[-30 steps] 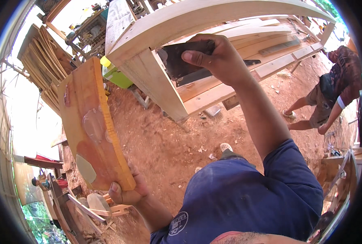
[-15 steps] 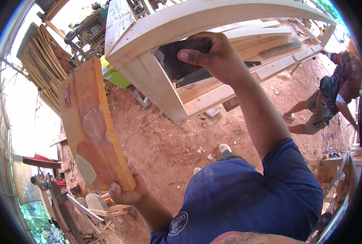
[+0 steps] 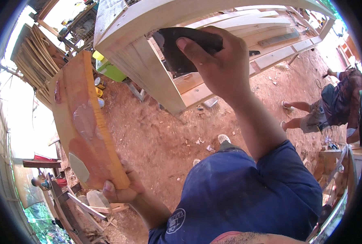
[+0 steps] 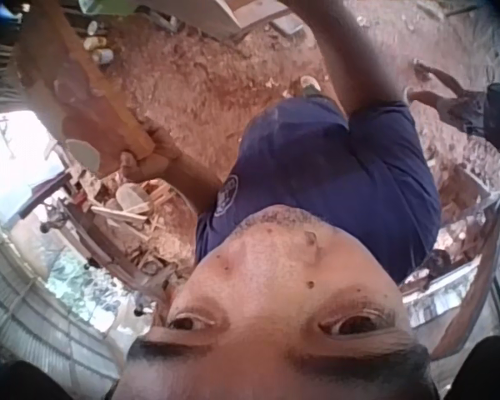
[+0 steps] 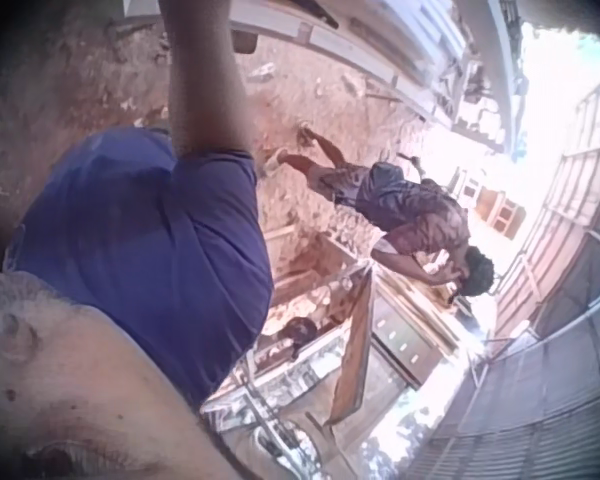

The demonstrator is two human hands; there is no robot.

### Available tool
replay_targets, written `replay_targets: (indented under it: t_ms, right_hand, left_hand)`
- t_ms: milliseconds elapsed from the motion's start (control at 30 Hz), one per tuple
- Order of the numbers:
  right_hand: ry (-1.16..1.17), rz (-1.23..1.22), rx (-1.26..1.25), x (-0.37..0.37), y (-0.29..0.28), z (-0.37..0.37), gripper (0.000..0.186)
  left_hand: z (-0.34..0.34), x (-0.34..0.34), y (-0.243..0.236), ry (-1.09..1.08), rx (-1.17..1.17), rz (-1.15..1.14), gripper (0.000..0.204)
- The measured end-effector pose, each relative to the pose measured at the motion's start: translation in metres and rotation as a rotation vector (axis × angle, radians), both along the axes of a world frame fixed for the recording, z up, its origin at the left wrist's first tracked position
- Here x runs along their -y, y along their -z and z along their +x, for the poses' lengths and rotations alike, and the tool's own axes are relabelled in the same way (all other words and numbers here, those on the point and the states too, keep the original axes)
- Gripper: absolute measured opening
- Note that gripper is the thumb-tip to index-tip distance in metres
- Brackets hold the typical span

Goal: The person applies wood filler to the joints of a wooden furniture frame using a spatula and sands the wooden surfaces by hand using sandpaper.

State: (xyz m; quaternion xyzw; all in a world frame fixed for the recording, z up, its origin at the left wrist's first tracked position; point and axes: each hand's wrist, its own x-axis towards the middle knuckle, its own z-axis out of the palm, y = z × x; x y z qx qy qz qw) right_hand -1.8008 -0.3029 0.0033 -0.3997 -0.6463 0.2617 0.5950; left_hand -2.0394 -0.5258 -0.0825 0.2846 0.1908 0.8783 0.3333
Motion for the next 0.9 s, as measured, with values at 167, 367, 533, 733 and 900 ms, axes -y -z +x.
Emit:
replay_targets:
  t_ms: [167,367,533,733,900]
  right_hand:
    - [-0.082,0.077,-0.045,0.007,0.008,0.011,0.028]
    - [-0.356,0.025,-0.135,-0.028,0.014,0.014,0.034]
    - [-0.418,0.062,-0.117,-0.038,0.012,0.013,0.037]
    - [-0.435,-0.011,-0.032,-0.04,0.009,0.013,0.038]
    - [-0.417,0.01,-0.052,-0.045,0.01,0.007,0.039]
  left_hand:
    - [-0.005,0.004,-0.002,-0.03,-0.041,-0.013,0.087]
    - [-0.01,0.002,-0.004,-0.047,-0.037,-0.051,0.092]
    - [-0.006,0.001,-0.005,-0.087,-0.033,-0.092,0.094]
    - [-0.004,-0.005,-0.005,-0.001,-0.029,-0.002,0.086]
    - [-0.004,-0.009,-0.005,-0.089,-0.034,-0.108,0.096]
